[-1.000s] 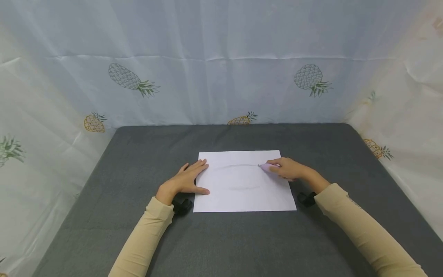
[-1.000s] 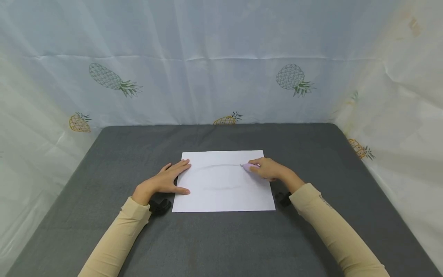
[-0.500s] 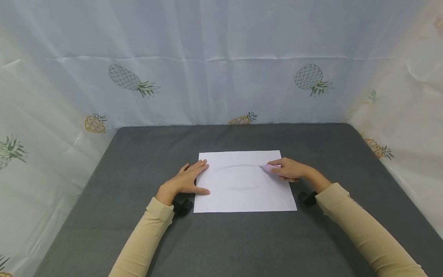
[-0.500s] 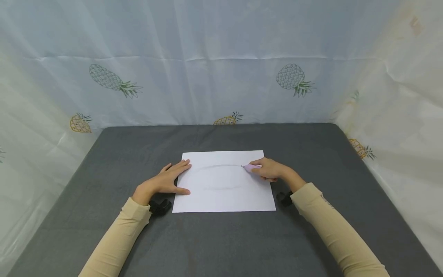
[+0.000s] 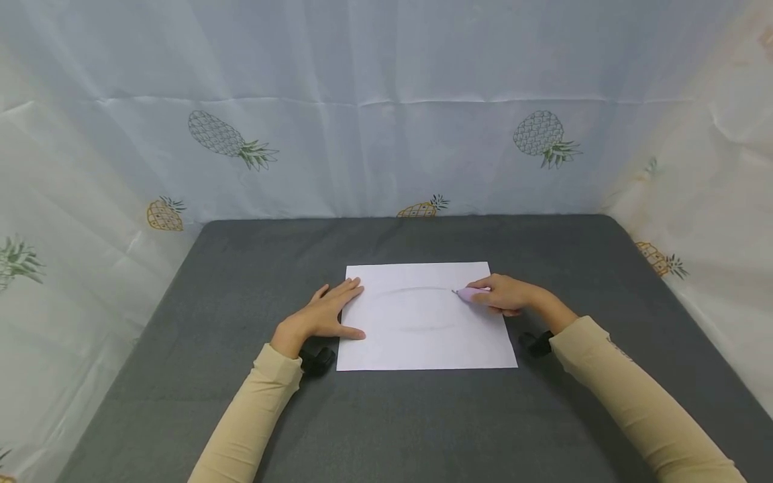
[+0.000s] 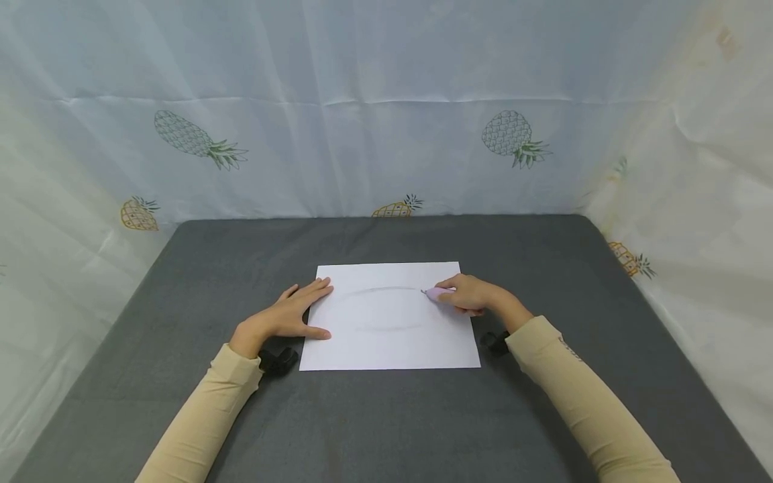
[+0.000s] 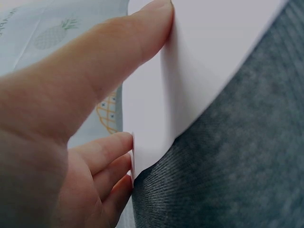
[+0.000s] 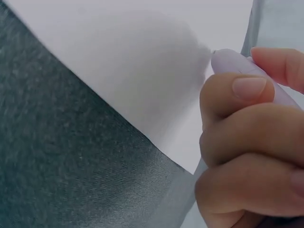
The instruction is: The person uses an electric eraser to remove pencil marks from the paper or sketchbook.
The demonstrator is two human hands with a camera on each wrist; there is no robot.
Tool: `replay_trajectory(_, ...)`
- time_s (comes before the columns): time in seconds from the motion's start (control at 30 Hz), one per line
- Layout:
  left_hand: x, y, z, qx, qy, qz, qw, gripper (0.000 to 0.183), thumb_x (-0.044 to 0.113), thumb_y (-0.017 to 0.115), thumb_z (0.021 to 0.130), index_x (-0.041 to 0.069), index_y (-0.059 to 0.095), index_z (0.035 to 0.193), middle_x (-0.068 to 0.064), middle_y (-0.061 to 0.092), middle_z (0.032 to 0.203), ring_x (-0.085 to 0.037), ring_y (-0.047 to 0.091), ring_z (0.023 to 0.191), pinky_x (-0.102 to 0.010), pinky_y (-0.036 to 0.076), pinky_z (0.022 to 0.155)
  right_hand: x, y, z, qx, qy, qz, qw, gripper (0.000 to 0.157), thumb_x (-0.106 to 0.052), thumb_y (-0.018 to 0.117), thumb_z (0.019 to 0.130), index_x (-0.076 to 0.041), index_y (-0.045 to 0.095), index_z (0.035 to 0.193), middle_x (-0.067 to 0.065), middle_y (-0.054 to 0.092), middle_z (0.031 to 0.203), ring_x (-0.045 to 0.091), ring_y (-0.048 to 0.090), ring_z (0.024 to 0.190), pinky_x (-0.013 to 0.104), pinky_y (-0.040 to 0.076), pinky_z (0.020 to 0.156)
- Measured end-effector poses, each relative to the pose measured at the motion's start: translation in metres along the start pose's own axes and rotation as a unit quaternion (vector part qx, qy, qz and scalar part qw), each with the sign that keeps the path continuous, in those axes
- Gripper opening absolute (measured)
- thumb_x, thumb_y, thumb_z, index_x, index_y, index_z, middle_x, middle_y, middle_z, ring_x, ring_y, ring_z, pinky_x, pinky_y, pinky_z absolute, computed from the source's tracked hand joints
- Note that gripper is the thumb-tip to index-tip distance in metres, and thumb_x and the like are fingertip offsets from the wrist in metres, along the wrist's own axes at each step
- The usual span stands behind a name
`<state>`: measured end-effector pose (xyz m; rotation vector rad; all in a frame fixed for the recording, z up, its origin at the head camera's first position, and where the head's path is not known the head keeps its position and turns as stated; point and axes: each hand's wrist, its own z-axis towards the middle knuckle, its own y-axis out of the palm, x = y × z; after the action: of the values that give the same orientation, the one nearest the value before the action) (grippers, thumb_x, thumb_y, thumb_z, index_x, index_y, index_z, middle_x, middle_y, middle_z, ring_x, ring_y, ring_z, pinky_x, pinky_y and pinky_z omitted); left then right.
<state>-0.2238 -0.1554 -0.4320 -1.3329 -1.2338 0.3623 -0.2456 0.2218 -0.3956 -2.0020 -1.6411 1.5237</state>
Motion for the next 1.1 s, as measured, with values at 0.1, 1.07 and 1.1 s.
replay_trajectory(0.1,-0.001,0.001,0.001,-0.001,0.001,0.003,1.0000,0.096,0.047,0.075,0.079,0.009,0.027,0.152,-0.011,0.018,0.164,-0.031,0.017,0.153,-0.063,0.006,0.121,0.000,0.001,0.001,0.000,0.002,-0.002,1.000,0.053,-0.027,0.045,0.101,0.001,0.038,0.145,-0.005,0.037,0.049,0.004,0.028,0.035,0.018,0.029,0.038)
replay_trajectory(1.07,0.000,0.001,0.000,0.001,-0.002,-0.004,1.0000,0.096,0.047,0.075,0.078,0.009,0.028,0.152,-0.010,0.018,0.164,-0.030,0.017,0.153,-0.061,0.006,0.122,-0.015,0.010,0.000,-0.050,0.080,0.149,0.984,0.056,-0.024,0.034,0.103,-0.005,0.020,0.153,-0.001,0.047,0.063,0.006,0.039,0.045,0.018,0.038,0.045)
replay_trajectory(1.1,-0.001,0.001,0.000,0.001,-0.002,-0.004,1.0000,0.096,0.047,0.075,0.078,0.009,0.028,0.152,-0.010,0.018,0.164,-0.030,0.017,0.153,-0.061,0.006,0.122,-0.016,0.010,0.000,-0.051,0.083,0.164,0.982,0.056,-0.024,0.034,0.103,-0.005,0.019,0.154,-0.001,0.048,0.063,0.006,0.040,0.046,0.018,0.039,0.046)
